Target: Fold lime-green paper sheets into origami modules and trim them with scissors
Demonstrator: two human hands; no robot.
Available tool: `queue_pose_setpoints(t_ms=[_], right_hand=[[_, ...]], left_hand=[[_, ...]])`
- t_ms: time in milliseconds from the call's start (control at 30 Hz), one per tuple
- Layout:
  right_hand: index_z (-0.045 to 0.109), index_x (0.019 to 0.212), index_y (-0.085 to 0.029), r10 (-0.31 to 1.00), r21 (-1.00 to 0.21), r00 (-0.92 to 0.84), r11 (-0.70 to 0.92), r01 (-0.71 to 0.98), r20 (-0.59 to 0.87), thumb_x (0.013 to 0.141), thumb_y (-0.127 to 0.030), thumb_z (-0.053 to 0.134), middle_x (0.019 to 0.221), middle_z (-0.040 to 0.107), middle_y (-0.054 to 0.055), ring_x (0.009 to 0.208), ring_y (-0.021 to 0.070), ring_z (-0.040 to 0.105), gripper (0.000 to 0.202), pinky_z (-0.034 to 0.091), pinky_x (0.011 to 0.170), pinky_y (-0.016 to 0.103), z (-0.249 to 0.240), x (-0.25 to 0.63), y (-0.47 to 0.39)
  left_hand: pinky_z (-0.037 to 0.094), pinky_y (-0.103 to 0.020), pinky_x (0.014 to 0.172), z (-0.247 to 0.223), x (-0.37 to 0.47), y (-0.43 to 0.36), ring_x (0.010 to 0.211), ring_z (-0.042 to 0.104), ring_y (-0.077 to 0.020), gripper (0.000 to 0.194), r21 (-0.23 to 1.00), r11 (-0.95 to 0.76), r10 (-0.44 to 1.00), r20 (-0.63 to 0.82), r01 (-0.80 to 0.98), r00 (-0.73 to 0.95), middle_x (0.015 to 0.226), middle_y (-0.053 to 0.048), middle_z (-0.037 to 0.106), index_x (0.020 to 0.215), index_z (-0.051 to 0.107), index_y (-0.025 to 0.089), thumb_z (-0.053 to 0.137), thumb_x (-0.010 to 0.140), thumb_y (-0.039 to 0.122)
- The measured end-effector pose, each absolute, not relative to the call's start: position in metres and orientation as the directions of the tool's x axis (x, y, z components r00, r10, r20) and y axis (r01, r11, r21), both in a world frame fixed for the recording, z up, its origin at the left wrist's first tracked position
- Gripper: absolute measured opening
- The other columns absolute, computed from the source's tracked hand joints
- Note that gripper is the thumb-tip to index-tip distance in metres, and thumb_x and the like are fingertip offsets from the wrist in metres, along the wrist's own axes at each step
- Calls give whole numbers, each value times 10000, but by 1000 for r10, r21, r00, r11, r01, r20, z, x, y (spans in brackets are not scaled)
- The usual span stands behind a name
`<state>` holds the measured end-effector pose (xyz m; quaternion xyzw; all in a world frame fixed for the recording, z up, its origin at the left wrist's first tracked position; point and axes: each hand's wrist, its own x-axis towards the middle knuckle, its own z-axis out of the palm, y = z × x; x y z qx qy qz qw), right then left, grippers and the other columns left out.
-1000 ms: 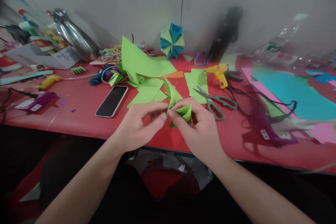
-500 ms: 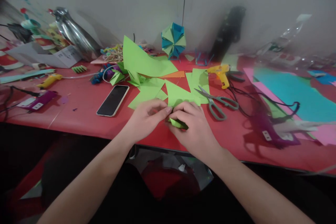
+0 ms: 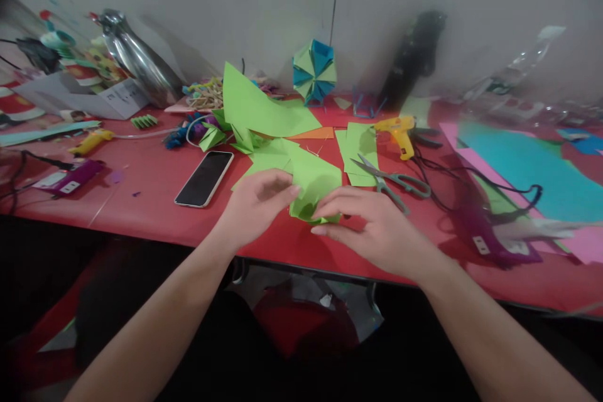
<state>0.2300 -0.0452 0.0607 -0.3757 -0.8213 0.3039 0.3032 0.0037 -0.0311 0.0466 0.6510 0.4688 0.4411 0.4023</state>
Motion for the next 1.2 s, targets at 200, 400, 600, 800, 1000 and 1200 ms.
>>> queue_pose_setpoints(t_ms=[200, 400, 600, 800, 1000, 1200], right_hand=[[710, 842, -279, 861, -728, -388, 493, 477, 329, 908, -402, 744, 859, 741, 15, 763, 205, 670, 144, 532, 722, 353, 58, 219, -49], [727, 1085, -322, 826, -689, -318, 563, 457, 465, 788, -400, 863, 1178, 703, 57, 1107, 293, 659, 336, 505, 995, 466, 58, 228, -49], [665, 1248, -303, 947, -915, -69, 322, 244, 315, 875, -416, 773, 1347, 660, 77, 1231, 270, 630, 404, 541, 1017, 457, 41, 230, -37], [736, 1149, -295, 983, -985, -99, 162, 57, 156, 935, -456, 696, 1152, 748, 41, 1073, 235, 694, 271, 535, 1002, 455, 30, 224, -36], [753, 864, -243, 985, -924, 44, 140, 354, 167, 902, -527, 710, 831, 707, 14, 788, 203, 637, 290, 489, 731, 362, 38, 220, -41], [688, 743, -217, 970, -810, 29, 186, 556, 242, 912, -564, 667, 678, 625, 6, 615, 165, 535, 386, 399, 595, 327, 38, 225, -35]], left_hand=[[540, -272, 770, 43, 3, -29, 867, 641, -152, 161, 977, -177, 961, 145, 122, 234, 967, -49, 664, 823, 657, 177, 718, 880, 314], [555, -233, 669, 33, -1, -18, 696, 635, -105, 235, 969, 91, 992, -67, -231, 107, 775, 9, 643, 850, 643, 171, 795, 820, 349], [577, -252, 706, 33, -9, -9, 713, 691, -118, 254, 910, 52, 999, -47, -410, 22, 835, -7, 710, 881, 649, 177, 829, 785, 328], [574, -233, 673, 28, -8, -9, 699, 689, -106, 277, 881, 104, 994, -73, -461, 83, 838, -3, 714, 866, 641, 173, 856, 775, 321], [594, -245, 709, 24, -3, -12, 765, 682, -112, 286, 876, 81, 995, -41, -476, 93, 863, -1, 703, 846, 626, 173, 869, 761, 299], [606, -255, 690, 24, 2, -15, 728, 649, -107, 292, 933, -24, 1000, 26, -358, -1, 791, 16, 660, 802, 616, 168, 853, 768, 336]])
